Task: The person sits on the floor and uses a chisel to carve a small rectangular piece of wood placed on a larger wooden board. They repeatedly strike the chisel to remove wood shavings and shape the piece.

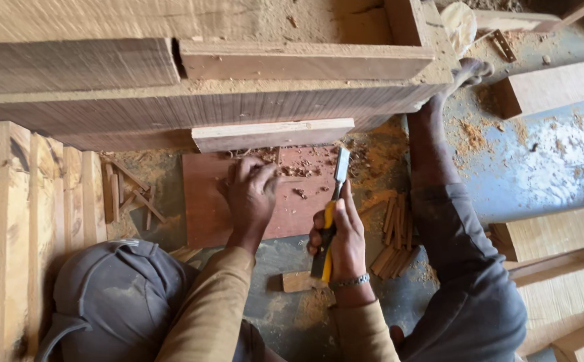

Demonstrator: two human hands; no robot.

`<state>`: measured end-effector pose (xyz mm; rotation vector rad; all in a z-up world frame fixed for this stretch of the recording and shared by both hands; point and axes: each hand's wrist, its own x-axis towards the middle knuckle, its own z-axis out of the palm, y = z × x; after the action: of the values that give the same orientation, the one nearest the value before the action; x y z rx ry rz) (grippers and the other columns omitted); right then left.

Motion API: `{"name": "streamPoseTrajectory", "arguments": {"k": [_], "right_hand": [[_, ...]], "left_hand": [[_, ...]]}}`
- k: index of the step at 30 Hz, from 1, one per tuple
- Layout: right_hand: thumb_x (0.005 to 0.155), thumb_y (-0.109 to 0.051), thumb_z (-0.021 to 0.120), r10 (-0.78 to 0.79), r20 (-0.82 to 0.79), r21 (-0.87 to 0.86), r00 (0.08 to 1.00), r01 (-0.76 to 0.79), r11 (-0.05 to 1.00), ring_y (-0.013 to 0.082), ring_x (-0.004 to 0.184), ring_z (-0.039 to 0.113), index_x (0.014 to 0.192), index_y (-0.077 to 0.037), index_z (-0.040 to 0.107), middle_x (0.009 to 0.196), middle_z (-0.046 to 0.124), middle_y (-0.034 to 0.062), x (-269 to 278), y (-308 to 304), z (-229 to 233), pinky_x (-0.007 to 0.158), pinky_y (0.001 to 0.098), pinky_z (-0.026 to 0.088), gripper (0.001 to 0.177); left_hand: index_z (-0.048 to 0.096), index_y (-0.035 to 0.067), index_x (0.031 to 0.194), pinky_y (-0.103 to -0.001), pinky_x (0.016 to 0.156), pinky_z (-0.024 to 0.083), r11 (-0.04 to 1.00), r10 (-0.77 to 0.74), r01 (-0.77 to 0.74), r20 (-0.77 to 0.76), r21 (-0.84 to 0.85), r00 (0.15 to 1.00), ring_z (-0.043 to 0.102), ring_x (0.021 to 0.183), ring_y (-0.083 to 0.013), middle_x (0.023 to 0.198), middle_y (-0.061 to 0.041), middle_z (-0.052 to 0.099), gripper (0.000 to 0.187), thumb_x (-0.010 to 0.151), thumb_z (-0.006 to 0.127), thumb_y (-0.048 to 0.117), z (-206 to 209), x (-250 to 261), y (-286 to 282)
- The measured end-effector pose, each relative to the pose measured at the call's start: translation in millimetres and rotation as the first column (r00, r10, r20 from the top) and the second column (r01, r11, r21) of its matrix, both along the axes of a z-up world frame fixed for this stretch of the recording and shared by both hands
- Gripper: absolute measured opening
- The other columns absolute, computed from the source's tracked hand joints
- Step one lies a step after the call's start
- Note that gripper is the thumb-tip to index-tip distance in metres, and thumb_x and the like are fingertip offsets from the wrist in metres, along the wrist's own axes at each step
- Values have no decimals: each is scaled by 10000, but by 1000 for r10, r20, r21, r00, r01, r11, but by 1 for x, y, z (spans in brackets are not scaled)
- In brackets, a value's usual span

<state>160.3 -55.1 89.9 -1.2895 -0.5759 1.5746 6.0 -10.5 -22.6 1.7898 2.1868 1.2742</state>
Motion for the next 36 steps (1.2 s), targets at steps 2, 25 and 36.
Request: {"name": "streamPoseTrajectory", "arguments": {"k": [2, 25, 36], "right_hand": [[1060, -248, 429, 44, 150, -21, 988, -41, 999, 109, 470, 539, 1609, -234, 348, 695, 553, 19, 0, -10, 7, 375, 270, 481, 555], [1031, -229, 497, 315, 95, -232, 944, -287, 929, 113, 454, 532, 1620, -254, 348, 724, 571, 39, -18, -42, -13, 394, 273, 489, 608], [1018, -251, 504, 311, 49, -311, 949, -281, 908, 115, 454, 534, 1602, -267, 369, 725, 587, 43, -23, -30, -5, 398, 281, 484, 599]], "left_hand": [[772, 165, 899, -460, 858, 429, 1000, 16, -16, -16, -3, 1000, 579, 965, -213, 989, -4, 609, 239, 775, 913, 314, -10, 0, -2], [523, 141, 1318, -486, 894, 509, 993, -6, 16, 92, -114, 996, 616, 1072, -325, 1171, -112, 648, 746, 714, 937, 284, -2, -2, 4], [496, 166, 1357, -634, 957, 416, 970, 43, -29, 52, -240, 998, 579, 1175, -328, 1222, -112, 614, 803, 688, 931, 248, 2, -3, 9]]}}
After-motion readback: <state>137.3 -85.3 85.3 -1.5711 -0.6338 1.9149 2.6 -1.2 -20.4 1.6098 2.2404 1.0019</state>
